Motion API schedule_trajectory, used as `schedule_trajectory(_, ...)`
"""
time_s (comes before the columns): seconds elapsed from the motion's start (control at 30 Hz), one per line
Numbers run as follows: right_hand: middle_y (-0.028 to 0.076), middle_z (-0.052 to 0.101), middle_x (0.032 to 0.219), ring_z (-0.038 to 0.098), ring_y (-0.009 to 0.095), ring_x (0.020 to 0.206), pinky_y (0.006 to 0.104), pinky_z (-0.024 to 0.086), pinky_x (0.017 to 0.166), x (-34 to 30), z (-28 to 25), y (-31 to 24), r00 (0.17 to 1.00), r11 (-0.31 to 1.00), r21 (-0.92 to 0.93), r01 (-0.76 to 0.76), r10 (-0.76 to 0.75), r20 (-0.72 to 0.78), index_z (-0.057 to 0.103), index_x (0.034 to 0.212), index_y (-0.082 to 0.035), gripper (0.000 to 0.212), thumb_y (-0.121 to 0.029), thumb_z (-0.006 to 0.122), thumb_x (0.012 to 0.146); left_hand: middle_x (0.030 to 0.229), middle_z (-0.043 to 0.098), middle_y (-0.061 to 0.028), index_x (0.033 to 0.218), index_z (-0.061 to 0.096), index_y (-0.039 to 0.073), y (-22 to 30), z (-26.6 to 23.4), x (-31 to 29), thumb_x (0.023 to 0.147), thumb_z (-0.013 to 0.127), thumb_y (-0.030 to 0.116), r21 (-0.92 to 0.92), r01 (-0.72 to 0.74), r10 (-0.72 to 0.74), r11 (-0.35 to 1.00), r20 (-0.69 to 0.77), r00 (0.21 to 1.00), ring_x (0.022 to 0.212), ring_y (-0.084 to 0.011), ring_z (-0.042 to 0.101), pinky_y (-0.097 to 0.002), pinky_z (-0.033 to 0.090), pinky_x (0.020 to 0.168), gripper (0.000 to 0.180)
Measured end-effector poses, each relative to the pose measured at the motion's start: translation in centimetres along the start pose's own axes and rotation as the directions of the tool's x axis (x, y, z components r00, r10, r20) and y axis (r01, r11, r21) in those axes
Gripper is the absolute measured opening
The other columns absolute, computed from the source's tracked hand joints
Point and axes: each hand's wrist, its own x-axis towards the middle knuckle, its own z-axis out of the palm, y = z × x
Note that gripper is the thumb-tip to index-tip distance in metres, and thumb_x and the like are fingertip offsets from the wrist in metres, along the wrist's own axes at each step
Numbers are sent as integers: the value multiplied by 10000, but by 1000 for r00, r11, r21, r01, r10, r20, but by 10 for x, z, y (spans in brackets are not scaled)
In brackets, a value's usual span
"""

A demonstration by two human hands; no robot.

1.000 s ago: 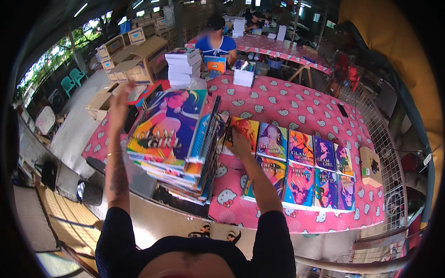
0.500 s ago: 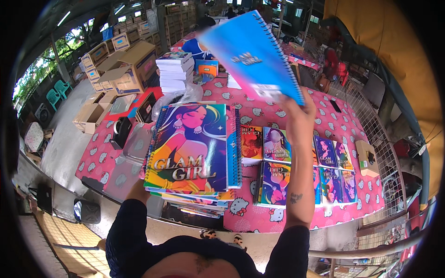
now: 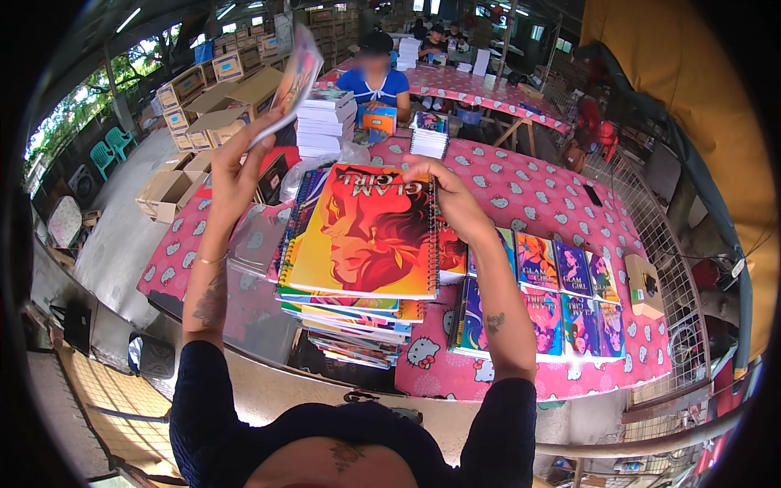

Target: The person picks up a plastic sleeve, lays it flat on a table, and then stacks notebooks with colorful covers into one large pile on top of it.

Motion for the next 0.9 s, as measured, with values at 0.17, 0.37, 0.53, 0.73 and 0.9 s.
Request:
schedule_trajectory(0.17, 113, 425, 1450, 455, 200, 1293, 313, 361, 1074, -33, 11, 6, 916, 997, 79, -7, 38, -399, 402, 1453, -105, 449, -150, 437, 1008, 1227, 633, -173, 1198, 631, -2, 61, -31, -15, 862, 618, 70, -128, -80, 147, 989, 698, 701, 1175, -276, 594, -393, 434, 1018, 343)
schedule_trajectory(0.37, 172, 349, 1502, 409, 262, 1346, 365, 349, 1102, -72, 59, -22, 901, 907, 407, 104, 87, -425, 238, 1521, -77, 762, -537, 476, 963, 1468, 430, -172, 1417, 435, 8, 40, -24, -43, 920, 521, 568, -335, 353, -199, 874, 416, 888, 1374, -304, 385, -407, 280, 1131, 753)
schedule_trajectory(0.53, 143, 211, 1545, 252, 258, 1383, 390, 234, 1120, -53, 68, -21, 949, 925, 376, -59, 169, -266, 135, 1545, -128, 880, -644, 466, 913, 1317, 526, -157, 1410, 395, 46, 8, 50, -65, 885, 582, 361, -645, 747, -603, 162, 534, 592, 1159, -229, 562, -356, 452, 992, 640)
schedule_trajectory(0.73, 146, -10, 1612, -20, 261, 1488, 389, 52, 1188, -45, 65, -15, 947, 988, 96, -122, 145, -287, 22, 1547, -86, 967, -710, 389, 905, 1115, 632, -129, 1299, 469, 41, -4, 56, -54, 800, 597, 196, -599, 797, -550, -81, 694, 465, 904, -222, 668, -354, 564, 821, 538)
schedule_trajectory(0.9, 157, 77, 1596, 71, 275, 1476, 400, 114, 1182, -51, 55, 7, 951, 967, 253, 20, 60, -304, 114, 1543, -132, 848, -655, 393, 936, 1348, 516, -156, 1488, 316, 32, -21, 15, -55, 846, 632, 254, -208, 727, -598, 655, 446, 666, 1235, -213, 505, -349, 417, 1028, 749)
